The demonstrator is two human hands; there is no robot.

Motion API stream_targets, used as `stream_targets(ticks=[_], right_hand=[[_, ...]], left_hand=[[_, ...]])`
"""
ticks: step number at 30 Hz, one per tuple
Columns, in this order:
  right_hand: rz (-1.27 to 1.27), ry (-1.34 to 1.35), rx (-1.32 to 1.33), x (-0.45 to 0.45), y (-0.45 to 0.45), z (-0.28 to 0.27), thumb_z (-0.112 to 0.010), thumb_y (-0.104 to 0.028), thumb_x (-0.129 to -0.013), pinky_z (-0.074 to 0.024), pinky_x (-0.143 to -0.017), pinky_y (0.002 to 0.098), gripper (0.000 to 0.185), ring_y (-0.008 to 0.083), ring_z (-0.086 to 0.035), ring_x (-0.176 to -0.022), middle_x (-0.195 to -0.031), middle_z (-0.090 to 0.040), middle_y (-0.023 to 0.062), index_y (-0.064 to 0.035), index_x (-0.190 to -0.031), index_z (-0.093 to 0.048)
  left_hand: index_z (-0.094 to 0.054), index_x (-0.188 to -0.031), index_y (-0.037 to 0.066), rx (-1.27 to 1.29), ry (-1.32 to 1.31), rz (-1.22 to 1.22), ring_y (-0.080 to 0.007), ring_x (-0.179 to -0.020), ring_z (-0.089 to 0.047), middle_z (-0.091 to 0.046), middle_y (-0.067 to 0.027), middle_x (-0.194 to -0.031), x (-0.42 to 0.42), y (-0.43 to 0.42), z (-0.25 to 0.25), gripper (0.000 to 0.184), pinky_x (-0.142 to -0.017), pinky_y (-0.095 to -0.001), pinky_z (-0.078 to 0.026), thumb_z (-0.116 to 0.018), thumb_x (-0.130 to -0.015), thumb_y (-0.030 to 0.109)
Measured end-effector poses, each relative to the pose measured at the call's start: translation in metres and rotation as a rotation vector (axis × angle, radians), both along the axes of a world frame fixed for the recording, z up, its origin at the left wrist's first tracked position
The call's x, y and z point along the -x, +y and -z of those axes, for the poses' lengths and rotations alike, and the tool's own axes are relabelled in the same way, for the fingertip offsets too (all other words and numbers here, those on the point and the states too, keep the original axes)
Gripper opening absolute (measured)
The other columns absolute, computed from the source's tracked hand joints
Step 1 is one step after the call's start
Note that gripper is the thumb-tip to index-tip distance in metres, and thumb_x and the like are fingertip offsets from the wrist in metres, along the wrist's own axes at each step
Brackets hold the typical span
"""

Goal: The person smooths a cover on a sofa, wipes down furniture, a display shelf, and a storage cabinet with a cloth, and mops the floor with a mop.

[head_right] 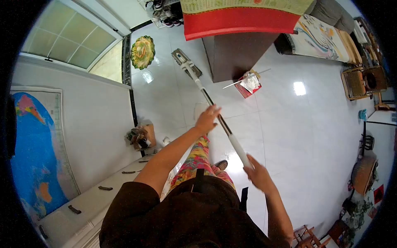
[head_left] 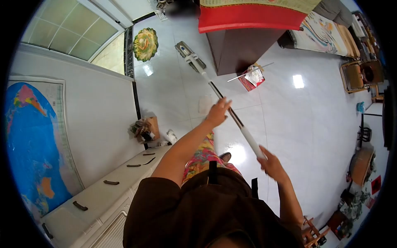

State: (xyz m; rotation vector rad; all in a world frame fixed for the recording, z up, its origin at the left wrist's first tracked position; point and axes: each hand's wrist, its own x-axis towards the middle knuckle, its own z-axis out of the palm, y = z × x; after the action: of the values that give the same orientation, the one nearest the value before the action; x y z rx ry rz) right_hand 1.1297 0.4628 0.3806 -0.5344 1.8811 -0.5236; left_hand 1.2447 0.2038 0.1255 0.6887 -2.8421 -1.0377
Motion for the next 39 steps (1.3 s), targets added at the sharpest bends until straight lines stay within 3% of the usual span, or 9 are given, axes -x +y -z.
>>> stream_targets(ticks=[3,6,9,15,19,23,26,34,39], right_hand=[[0.061,-0.109,-0.146,-0.019,0.06,-0.06,-0.064,-0.016,-0.09,-0.0438,-0.052,0.027,0.06,0.01,-0.051,-0.057,-0.07,-0.056,0.0018,-0.0064,-0.144,-0.04],[0.408,-0.386,-0.228,-0.025,0.095,-0.093,-0.059,-0.009,-0.089,-0.0301,-0.038,0.0203,0.062,0.0051,-0.04,-0.048,-0.065,-0.048,-0.0006,-0.0101,-0.146,-0.037],[0.612,-0.537,-0.211,-0.028,0.095,-0.093,-0.055,-0.011,-0.09,-0.0276,-0.037,0.0202,0.059,0.0058,-0.036,-0.044,-0.063,-0.048,0.0019,-0.0066,-0.146,-0.036],[0.602,-0.499,-0.11,0.0,0.014,-0.04,-0.057,-0.012,-0.086,-0.032,-0.037,0.0239,0.058,0.0095,-0.043,-0.044,-0.069,-0.053,0.0049,-0.0024,-0.142,-0.043],[0.598,-0.516,-0.015,-0.008,-0.08,0.035,-0.059,-0.011,-0.085,-0.0416,-0.049,0.0246,0.054,0.0106,-0.052,-0.066,-0.086,-0.055,0.0055,-0.0091,-0.138,-0.047],[0.544,-0.542,0.109,-0.05,-0.181,0.097,-0.061,-0.015,-0.087,-0.0406,-0.057,0.0231,0.054,0.0082,-0.05,-0.072,-0.093,-0.054,0.0004,-0.0067,-0.138,-0.046],[0.566,-0.635,0.228,-0.061,-0.213,0.099,-0.061,-0.012,-0.087,-0.0419,-0.054,0.0259,0.055,0.0107,-0.05,-0.068,-0.083,-0.054,0.0029,-0.0069,-0.139,-0.043],[0.787,-0.652,0.101,-0.032,-0.082,0.061,-0.055,-0.012,-0.091,-0.0437,-0.055,0.0252,0.059,0.0108,-0.05,-0.066,-0.093,-0.055,0.0064,-0.0095,-0.147,-0.035],[0.724,-0.696,0.012,-0.051,0.026,0.003,-0.05,-0.015,-0.093,-0.0459,-0.051,0.0268,0.058,0.0123,-0.05,-0.063,-0.093,-0.053,0.0059,-0.0107,-0.149,-0.033]], left_hand=[[-0.048,-0.134,0.009,-0.03,0.124,0.144,-0.0388,-0.131,-0.039,-0.047,-0.0199,-0.136,0.009,0.073,0.033,0.064,-0.104,-0.0442,-0.041,-0.071,-0.074,0.006],[-0.052,-0.125,0.003,-0.156,0.208,0.257,-0.0369,-0.115,-0.048,-0.054,-0.0166,-0.114,0.007,0.115,-0.002,0.054,-0.093,-0.0451,-0.048,-0.069,-0.074,0.001],[-0.055,-0.119,0.004,-0.238,0.119,0.311,-0.0355,-0.117,-0.048,-0.054,-0.0165,-0.114,0.011,0.107,-0.014,0.044,-0.09,-0.0447,-0.05,-0.067,-0.077,0.004],[-0.058,-0.117,0.01,-0.078,-0.016,0.264,-0.0378,-0.127,-0.045,-0.052,-0.02,-0.129,0.039,0.013,0.014,0.039,-0.095,-0.0495,-0.046,-0.064,-0.078,0.008],[-0.059,-0.12,0.012,0.214,-0.147,-0.178,-0.0308,-0.129,-0.043,-0.049,-0.0168,-0.136,0.045,-0.069,0.071,0.036,-0.092,-0.0492,-0.047,-0.055,-0.084,0.009],[-0.04,-0.142,0.017,0.401,-0.606,-0.298,-0.0352,-0.132,-0.042,-0.038,-0.0119,-0.147,0.034,-0.162,0.048,0.053,-0.096,-0.051,-0.045,-0.055,-0.091,0.017],[-0.041,-0.141,0.016,0.415,-0.603,-0.295,-0.0334,-0.133,-0.041,-0.038,-0.0101,-0.147,0.032,-0.195,0.032,0.052,-0.098,-0.0504,-0.044,-0.057,-0.091,0.018],[-0.048,-0.134,0.007,0.222,-0.422,0.096,-0.0285,-0.142,-0.03,-0.039,-0.0125,-0.149,0.054,-0.096,0.052,0.042,-0.108,-0.0544,-0.033,-0.048,-0.092,0.011],[-0.057,-0.105,0.009,0.129,-0.121,0.293,-0.0329,-0.13,-0.043,-0.056,-0.013,-0.119,0.026,0.008,0.034,0.033,-0.101,-0.0515,-0.037,-0.069,-0.076,0.017]])
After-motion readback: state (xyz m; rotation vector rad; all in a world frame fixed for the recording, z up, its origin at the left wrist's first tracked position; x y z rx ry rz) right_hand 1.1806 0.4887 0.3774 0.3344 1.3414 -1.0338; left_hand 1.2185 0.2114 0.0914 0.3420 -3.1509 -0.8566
